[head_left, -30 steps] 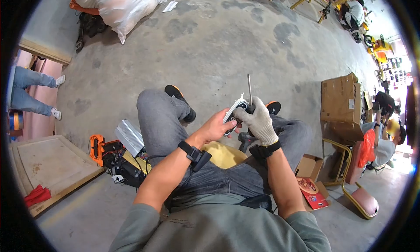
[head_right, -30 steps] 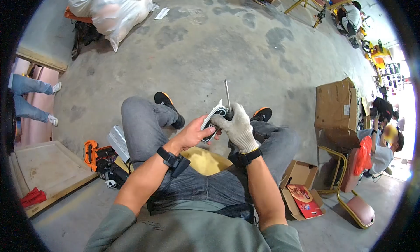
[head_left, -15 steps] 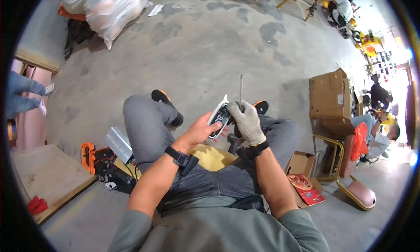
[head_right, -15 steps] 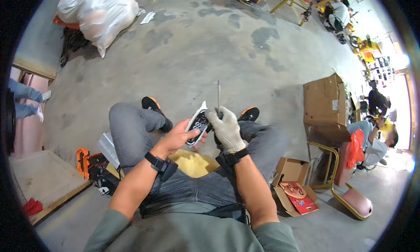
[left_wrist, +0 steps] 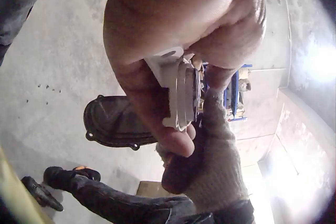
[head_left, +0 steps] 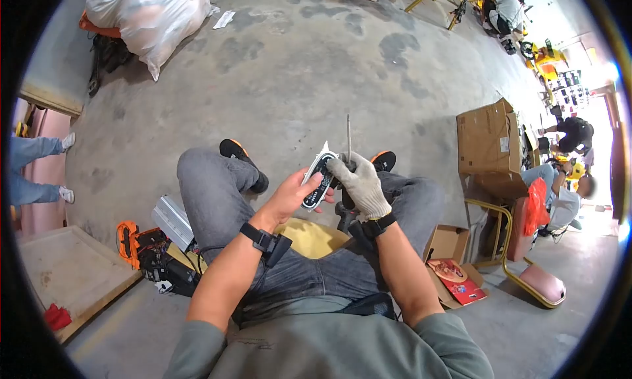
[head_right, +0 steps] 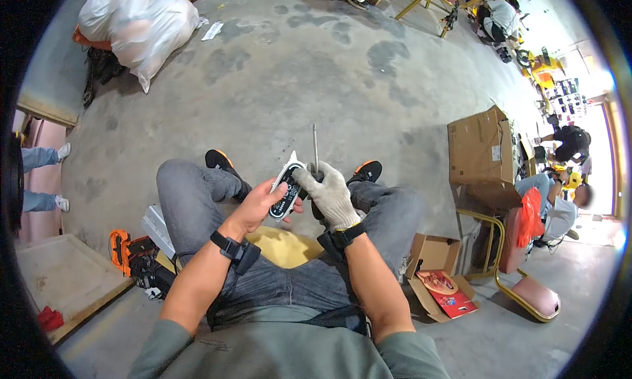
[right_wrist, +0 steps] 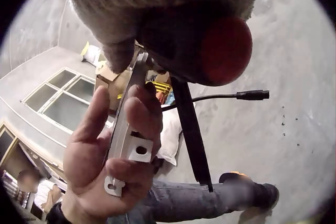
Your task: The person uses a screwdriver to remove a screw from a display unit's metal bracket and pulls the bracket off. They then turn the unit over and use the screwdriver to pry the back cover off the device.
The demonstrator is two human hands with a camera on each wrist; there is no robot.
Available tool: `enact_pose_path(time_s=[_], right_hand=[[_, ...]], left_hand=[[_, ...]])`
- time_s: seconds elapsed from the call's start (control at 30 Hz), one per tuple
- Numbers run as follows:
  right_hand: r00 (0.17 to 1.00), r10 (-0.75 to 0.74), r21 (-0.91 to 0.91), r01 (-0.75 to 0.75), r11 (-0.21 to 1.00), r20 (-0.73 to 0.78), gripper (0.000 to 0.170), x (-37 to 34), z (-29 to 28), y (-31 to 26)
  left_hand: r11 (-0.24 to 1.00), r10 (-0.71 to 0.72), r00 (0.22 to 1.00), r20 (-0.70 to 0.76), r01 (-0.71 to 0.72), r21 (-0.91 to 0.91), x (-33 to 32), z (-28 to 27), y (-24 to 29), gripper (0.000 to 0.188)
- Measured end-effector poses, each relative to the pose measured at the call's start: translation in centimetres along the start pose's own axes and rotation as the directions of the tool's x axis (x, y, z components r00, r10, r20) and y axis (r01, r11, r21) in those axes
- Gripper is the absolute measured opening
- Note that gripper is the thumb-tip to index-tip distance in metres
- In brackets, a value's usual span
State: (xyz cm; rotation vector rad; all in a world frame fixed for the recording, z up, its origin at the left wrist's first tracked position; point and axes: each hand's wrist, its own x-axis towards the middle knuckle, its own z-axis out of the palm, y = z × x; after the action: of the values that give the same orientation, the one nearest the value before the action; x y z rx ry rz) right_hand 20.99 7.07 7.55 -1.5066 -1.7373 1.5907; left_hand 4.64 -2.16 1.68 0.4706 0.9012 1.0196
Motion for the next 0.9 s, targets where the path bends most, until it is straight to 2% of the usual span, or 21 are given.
enact_pose_path(time_s=[0.07, 0.13, 0.17, 0.23, 0.4, 0.6, 0.9], right_hand=[[1.000, 0.008, -0.013, -0.008, 1.000, 0.005, 0.038, 0.0, -0.2, -0.2], [0.999, 0.046, -0.171, -0.043, 0.984, 0.017, 0.037, 0.3, -0.2, 0.1], [0.999, 0.046, -0.169, -0.042, 0.985, 0.024, 0.037, 0.2, -0.1, -0.2], [0.997, 0.063, 0.046, -0.065, 0.997, 0.048, 0.037, -0.4, 0.1, -1.0], [0.994, 0.037, 0.099, -0.047, 0.994, 0.100, 0.038, 0.4, -0.2, 0.7], [0.987, 0.070, 0.105, -0.085, 0.991, 0.145, 0.040, 0.3, -0.5, 0.6], [0.987, 0.045, 0.147, -0.068, 0.987, 0.155, 0.036, 0.5, -0.7, 0.6]], left_hand=[[1.000, 0.002, 1.000, -0.003, -0.002, 0.030, 0.0, 0.1, -0.1, 0.040], [0.998, 0.010, 1.000, -0.015, -0.009, 0.060, 0.0, 0.1, -0.1, 0.040], [0.998, -0.007, 1.000, -0.020, 0.008, 0.061, 0.0, 0.1, 0.0, 0.038], [0.998, -0.017, 1.000, -0.022, 0.018, 0.060, -0.1, 0.3, 0.2, 0.035], [0.995, -0.033, 0.999, -0.015, 0.034, 0.097, 0.1, 0.1, 0.1, 0.033], [0.995, -0.006, 0.997, 0.080, -0.002, 0.100, -0.1, 0.2, 0.3, 0.032], [0.998, 0.020, 0.978, 0.206, -0.033, 0.062, 0.0, -0.6, -0.2, 0.052]])
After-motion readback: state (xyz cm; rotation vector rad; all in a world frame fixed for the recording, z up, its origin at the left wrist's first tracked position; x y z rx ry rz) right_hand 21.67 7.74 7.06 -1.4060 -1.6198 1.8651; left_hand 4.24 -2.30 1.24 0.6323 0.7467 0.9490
